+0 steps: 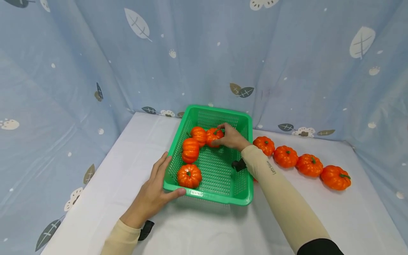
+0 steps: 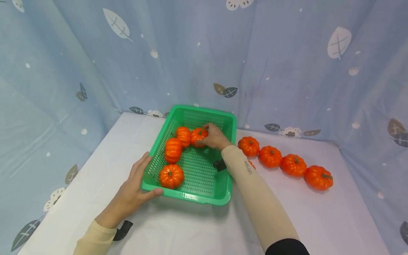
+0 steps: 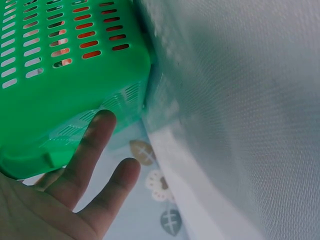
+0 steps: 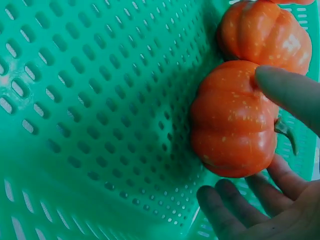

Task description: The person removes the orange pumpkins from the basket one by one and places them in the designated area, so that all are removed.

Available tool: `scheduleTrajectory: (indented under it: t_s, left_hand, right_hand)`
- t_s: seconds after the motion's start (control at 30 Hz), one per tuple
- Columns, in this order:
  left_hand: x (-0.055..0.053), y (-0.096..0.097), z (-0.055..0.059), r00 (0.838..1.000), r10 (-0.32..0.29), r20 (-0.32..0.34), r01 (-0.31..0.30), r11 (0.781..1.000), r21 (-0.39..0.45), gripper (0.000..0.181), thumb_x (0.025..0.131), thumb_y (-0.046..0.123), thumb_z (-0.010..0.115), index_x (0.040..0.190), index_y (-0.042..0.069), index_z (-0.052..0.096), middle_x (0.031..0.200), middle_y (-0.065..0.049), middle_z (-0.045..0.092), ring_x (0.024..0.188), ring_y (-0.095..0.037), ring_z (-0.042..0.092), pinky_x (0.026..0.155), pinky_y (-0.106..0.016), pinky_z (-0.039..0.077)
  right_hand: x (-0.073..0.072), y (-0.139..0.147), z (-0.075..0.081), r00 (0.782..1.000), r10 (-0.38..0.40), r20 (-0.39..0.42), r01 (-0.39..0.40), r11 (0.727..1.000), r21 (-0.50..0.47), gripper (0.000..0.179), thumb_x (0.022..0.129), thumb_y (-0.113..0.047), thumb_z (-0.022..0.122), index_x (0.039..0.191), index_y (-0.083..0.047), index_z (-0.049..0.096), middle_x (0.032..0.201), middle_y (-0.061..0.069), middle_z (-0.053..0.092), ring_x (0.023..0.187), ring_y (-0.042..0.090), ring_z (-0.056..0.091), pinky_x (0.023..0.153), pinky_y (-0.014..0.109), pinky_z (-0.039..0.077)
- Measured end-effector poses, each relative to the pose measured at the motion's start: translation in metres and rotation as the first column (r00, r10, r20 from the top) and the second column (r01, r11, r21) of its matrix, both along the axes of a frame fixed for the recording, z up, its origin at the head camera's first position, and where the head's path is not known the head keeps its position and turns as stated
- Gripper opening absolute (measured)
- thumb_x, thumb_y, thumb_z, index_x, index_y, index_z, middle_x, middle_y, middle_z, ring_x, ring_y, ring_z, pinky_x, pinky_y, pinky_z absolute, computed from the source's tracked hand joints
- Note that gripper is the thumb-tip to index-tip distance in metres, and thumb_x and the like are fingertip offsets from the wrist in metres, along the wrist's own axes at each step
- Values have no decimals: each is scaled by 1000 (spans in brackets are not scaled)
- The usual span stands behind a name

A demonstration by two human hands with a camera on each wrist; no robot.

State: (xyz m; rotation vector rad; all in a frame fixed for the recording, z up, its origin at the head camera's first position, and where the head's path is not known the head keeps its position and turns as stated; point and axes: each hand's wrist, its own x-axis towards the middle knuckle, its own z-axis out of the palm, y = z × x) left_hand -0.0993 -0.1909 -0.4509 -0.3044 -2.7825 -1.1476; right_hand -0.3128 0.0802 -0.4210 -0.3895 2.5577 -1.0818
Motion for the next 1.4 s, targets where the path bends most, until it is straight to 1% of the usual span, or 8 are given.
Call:
scheduleTrajectory:
  t_s: [0.2, 0.3, 0.5, 0.6, 0.83, 1.0, 1.13, 1.4]
  left_hand:
    - [1, -1, -1, 1000, -2, -5, 2, 1000, -2, 108, 84, 59, 76, 164, 27, 12, 169, 7, 6, 141, -37, 40, 98, -63, 45]
    - [1, -2, -1, 1000, 0, -11, 0, 1000, -1, 108, 84, 59, 77, 164, 27, 12, 169, 6, 8, 139, -38, 42, 97, -63, 46]
    - [1, -3, -3, 1000, -2, -5, 2, 1000, 7, 108, 84, 59, 76, 164, 29, 11, 169, 6, 6, 140, -39, 41, 98, -64, 45]
    - [1, -3, -3, 1000, -1, -1, 1, 1000, 10, 108, 84, 59, 76, 164, 29, 11, 169, 7, 6, 141, -39, 40, 98, -64, 44]
    - [1, -1, -2, 1000, -3, -6, 3, 1000, 15, 107, 84, 59, 76, 164, 27, 12, 169, 4, 8, 140, -39, 41, 97, -64, 45]
    - [1, -1, -1, 1000, -3, 4, 3, 1000, 21, 107, 85, 60, 76, 164, 28, 12, 169, 6, 7, 139, -38, 42, 97, -64, 45]
    - [1, -1, -2, 1000, -4, 0, 4, 1000, 22, 107, 85, 60, 76, 164, 27, 12, 169, 7, 7, 140, -38, 41, 97, -64, 45]
    - [1, -1, -1, 1000, -6, -5, 6, 1000, 20, 106, 85, 60, 75, 164, 27, 12, 169, 7, 7, 140, -38, 42, 97, -63, 45]
  right_hand:
    - [1, -1, -1, 998, 49, 34, -48, 998, -27, 83, 86, -22, 81, 153, -6, 34, 147, 17, 44, 128, 33, 49, 106, 44, 42]
    - [-1, -2, -2, 997, 78, 22, -77, 997, -27, 89, 85, -19, 82, 156, -6, 31, 145, 18, 46, 125, 33, 51, 104, 43, 45]
    - [-3, -3, -3, 996, 89, -27, -86, 993, 79, 85, 84, -27, 83, 154, -7, 38, 144, 21, 43, 125, 34, 47, 103, 44, 45]
    - [-2, -4, -3, 996, 82, -32, -78, 991, 111, 82, 84, -30, 83, 151, -8, 41, 143, 21, 41, 124, 34, 46, 102, 45, 45]
    - [0, -3, -4, 997, 74, -28, -73, 996, 50, 81, 83, -25, 84, 148, -2, 42, 138, 17, 52, 120, 31, 53, 101, 42, 46]
    - [1, -1, -6, 996, 64, -55, -61, 997, 53, 80, 83, -25, 82, 147, 0, 40, 135, 18, 53, 116, 30, 54, 99, 41, 47]
    - [0, -1, -6, 996, 28, -89, -23, 998, 60, 83, 82, -24, 82, 149, -2, 39, 134, 19, 51, 116, 31, 52, 99, 43, 46]
    - [1, -1, -5, 993, -43, -112, 48, 998, 43, 83, 81, -27, 83, 150, -7, 40, 136, 19, 46, 118, 32, 51, 101, 44, 46]
